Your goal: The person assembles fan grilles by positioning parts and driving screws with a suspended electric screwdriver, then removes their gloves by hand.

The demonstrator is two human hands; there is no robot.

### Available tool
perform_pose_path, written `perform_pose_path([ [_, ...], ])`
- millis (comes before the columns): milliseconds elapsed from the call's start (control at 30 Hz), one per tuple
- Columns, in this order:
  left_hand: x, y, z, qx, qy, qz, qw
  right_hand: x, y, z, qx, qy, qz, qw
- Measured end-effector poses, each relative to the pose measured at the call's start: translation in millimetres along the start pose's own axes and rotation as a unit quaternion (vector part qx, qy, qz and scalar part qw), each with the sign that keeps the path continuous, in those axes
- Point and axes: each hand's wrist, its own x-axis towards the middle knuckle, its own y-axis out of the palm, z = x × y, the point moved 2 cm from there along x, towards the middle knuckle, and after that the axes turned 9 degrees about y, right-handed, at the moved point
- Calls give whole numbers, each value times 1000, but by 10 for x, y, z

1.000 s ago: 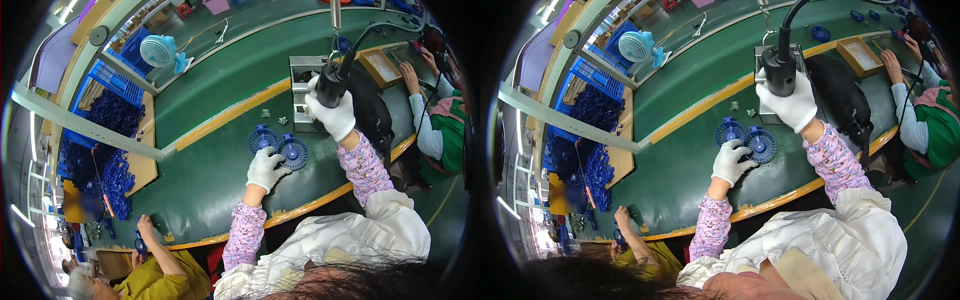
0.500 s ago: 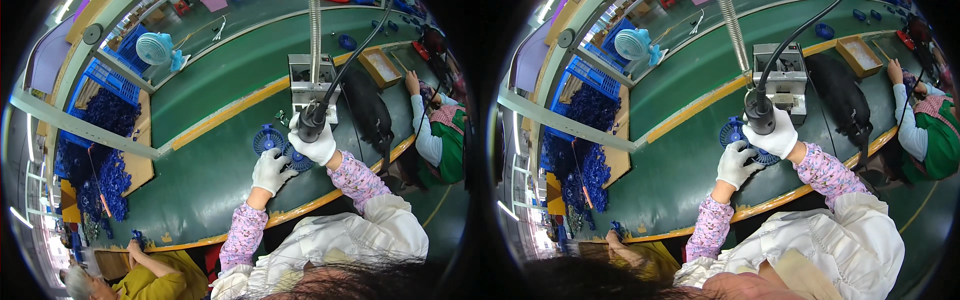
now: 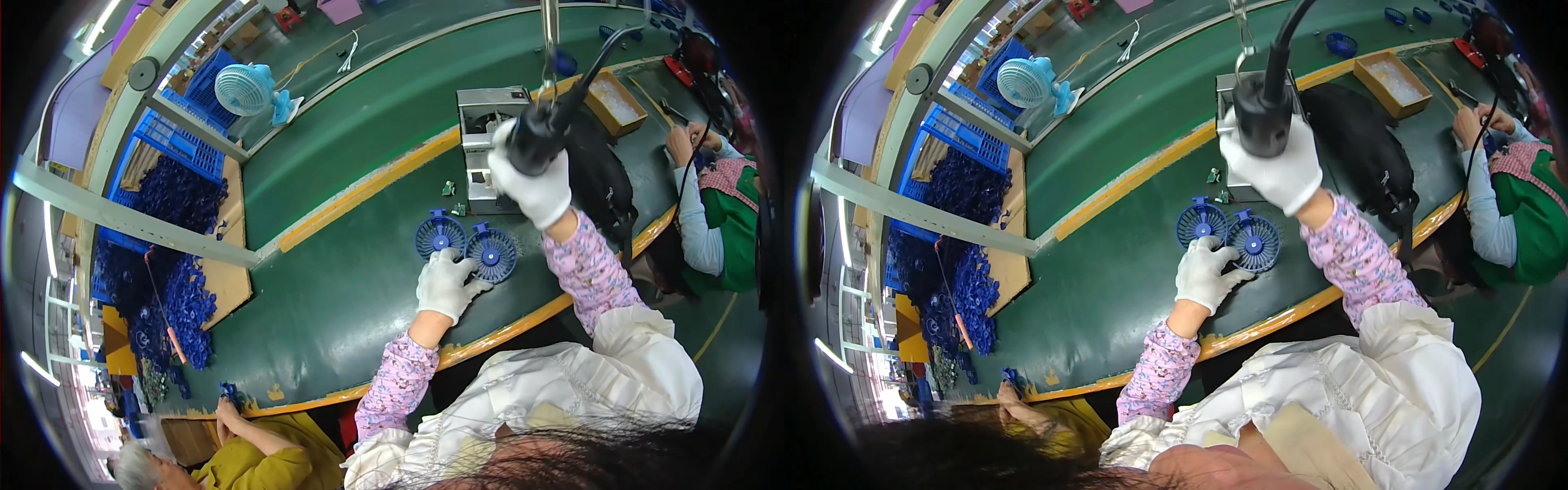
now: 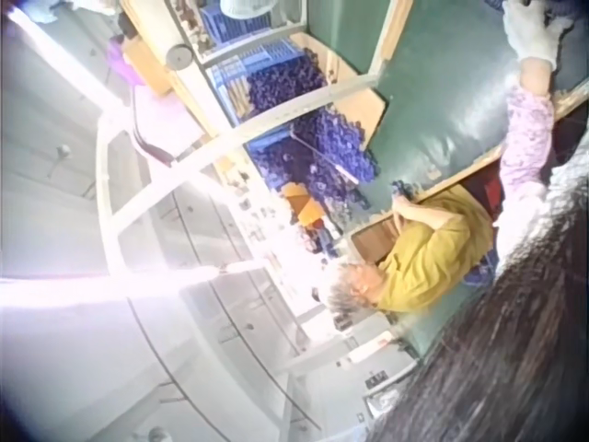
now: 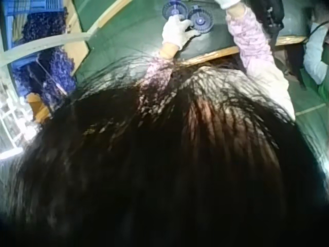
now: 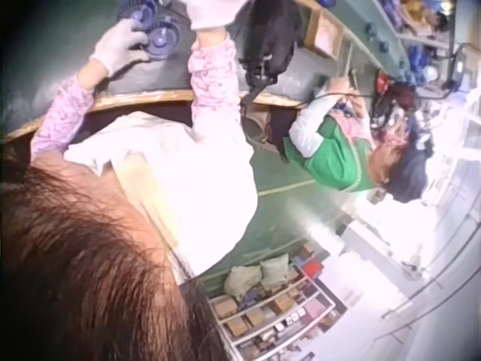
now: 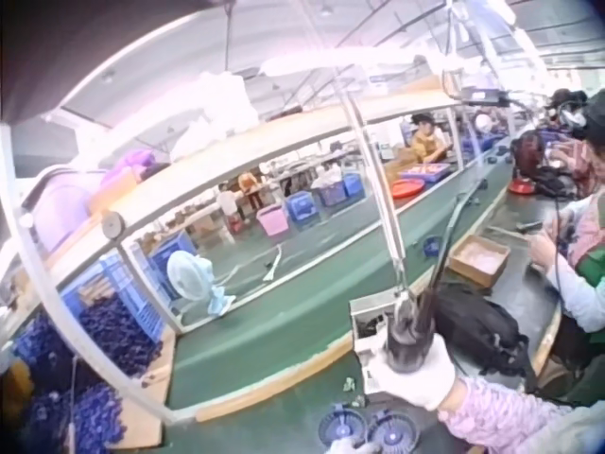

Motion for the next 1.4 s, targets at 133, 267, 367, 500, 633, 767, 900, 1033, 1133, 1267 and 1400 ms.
perform_pose_path([
  [133, 133, 54, -132, 26, -14, 23, 999, 171, -14, -49, -33, 52, -17, 998],
  [267, 137, 88, -118, 18, -3, -6, 1000, 24, -32, -51, -59, -12, 13, 998],
  [367, 111, 108, -96, 21, 11, -33, 999, -235, 61, -54, 51, 90, 61, 993],
  [500, 119, 101, -94, 25, -2, -7, 1000, -443, 146, -147, -2, 103, 110, 989],
  [633, 130, 150, -83, 28, 19, -32, 999, -503, 192, -339, -49, 95, 107, 989],
  [767, 129, 178, -57, 24, 14, -12, 1000, -510, 215, -401, -40, 124, 133, 983],
  [900, 118, 182, -51, 25, 26, -44, 998, -466, 200, -373, -33, 121, 189, 974],
  [1033, 68, 81, -104, 13, -4, 12, 1000, -409, 122, -307, 36, 183, 232, 955],
  [1133, -22, 107, -151, -7, 40, -31, 999, -174, 75, -9, 68, 93, 107, 987],
  [1267, -57, 184, -227, -52, 93, -6, 994, 133, 1, -10, 21, 3, -6, 1000],
  [1400, -59, 206, -222, -53, 105, 2, 993, 65, 1, -77, -36, -23, -1, 999],
])
